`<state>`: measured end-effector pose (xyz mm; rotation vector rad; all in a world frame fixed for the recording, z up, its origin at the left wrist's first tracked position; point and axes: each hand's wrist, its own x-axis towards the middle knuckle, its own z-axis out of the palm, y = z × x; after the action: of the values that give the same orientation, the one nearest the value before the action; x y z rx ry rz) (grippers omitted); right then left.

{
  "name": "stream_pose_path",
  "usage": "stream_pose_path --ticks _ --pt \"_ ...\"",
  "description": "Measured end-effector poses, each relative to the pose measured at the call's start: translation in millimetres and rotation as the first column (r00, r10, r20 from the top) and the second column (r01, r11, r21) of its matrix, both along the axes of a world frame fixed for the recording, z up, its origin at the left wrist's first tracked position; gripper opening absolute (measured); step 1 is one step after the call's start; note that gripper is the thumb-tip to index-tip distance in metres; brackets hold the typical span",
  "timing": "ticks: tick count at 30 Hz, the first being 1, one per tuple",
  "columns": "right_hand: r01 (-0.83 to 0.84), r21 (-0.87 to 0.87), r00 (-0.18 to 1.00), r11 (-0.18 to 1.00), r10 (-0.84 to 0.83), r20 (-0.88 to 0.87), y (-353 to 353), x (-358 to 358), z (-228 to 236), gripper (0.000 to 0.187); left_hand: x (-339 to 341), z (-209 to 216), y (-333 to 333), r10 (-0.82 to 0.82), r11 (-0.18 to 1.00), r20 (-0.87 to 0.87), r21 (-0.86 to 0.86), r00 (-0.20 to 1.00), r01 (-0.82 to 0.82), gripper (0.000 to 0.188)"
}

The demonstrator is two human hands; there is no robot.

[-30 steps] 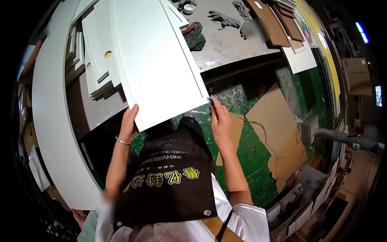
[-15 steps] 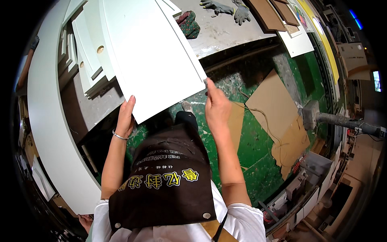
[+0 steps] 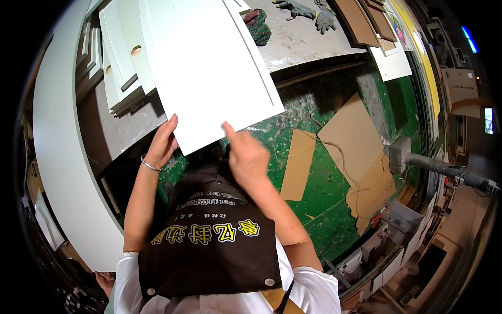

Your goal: The person uses a utility knife to trim the edges of a white cabinet door, then wipes the surface with a cloth. They proceed to attach small white plastic feet to the bottom corners of the door using a screwdriver. Other workers are visible in the background handling similar furniture parts.

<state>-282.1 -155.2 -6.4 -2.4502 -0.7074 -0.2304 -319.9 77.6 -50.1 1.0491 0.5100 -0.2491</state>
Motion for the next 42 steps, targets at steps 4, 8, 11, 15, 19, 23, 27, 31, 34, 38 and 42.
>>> stream_pose_path --ticks 4,8,11,15,19,23,27,31,34,38,42 --pt "0.076 0.218 0.997 0.973 -0.068 -0.042 -27.2 32.7 -12.3 0.047 0.1 16.5 0.9 -0.004 1.0 -0.014 -0.022 1.0 0.004 0.043" --pt "0.107 0.127 0.994 0.986 -0.104 -0.027 -24.1 30.1 -7.2 0.046 0.1 -0.9 12.5 -0.113 0.991 0.01 -0.064 0.994 0.114 0.048" --pt "-0.082 0.078 0.997 0.994 0.081 0.016 16.6 -12.5 -3.6 0.047 0.4 -8.3 14.4 -0.107 0.994 -0.017 -0.031 0.994 0.106 0.045" --pt "0.069 0.128 0.997 0.989 -0.063 -0.053 -17.2 22.8 -10.1 0.046 -2.9 -0.2 14.4 -0.106 0.993 0.004 -0.044 0.994 0.106 0.04" --pt "0.014 0.005 1.0 1.0 -0.014 0.008 2.2 5.2 -6.8 0.045 4.3 15.1 3.8 -0.032 0.996 -0.013 -0.078 0.999 0.031 0.035" --pt "-0.227 0.132 0.973 0.965 0.231 -0.016 48.8 -37.3 -5.5 0.046 3.6 1.9 15.1 -0.109 0.988 -0.003 -0.112 0.994 0.108 0.035" --pt "-0.032 0.035 0.999 0.999 0.033 -0.019 14.3 -4.9 -12.2 0.045 2.5 0.8 24.1 -0.243 0.965 0.029 -0.095 0.97 0.245 0.047" --pt "-0.33 0.069 0.938 0.941 0.335 -0.087 61.8 -57.9 -5.0 0.044 7.8 3.1 26.8 -0.294 0.949 0.028 -0.113 0.956 0.295 0.047" --pt "-0.41 0.175 0.892 0.895 0.434 -0.129 58.7 -54.8 -3.1 0.047 6.5 6.1 27.6 -0.286 0.955 0.006 -0.079 0.958 0.285 0.046" --pt "-0.275 0.139 0.953 0.951 0.289 -0.093 53.1 -39.5 1.8 0.053 6.7 -3.5 29.7 -0.282 0.951 0.035 -0.125 0.959 0.284 0.041" --pt "-0.196 0.083 0.98 0.977 0.194 0.035 36.7 -20.9 -9.6 0.055 5.7 4.3 19.3 -0.176 0.982 -0.012 -0.077 0.984 0.175 0.038"
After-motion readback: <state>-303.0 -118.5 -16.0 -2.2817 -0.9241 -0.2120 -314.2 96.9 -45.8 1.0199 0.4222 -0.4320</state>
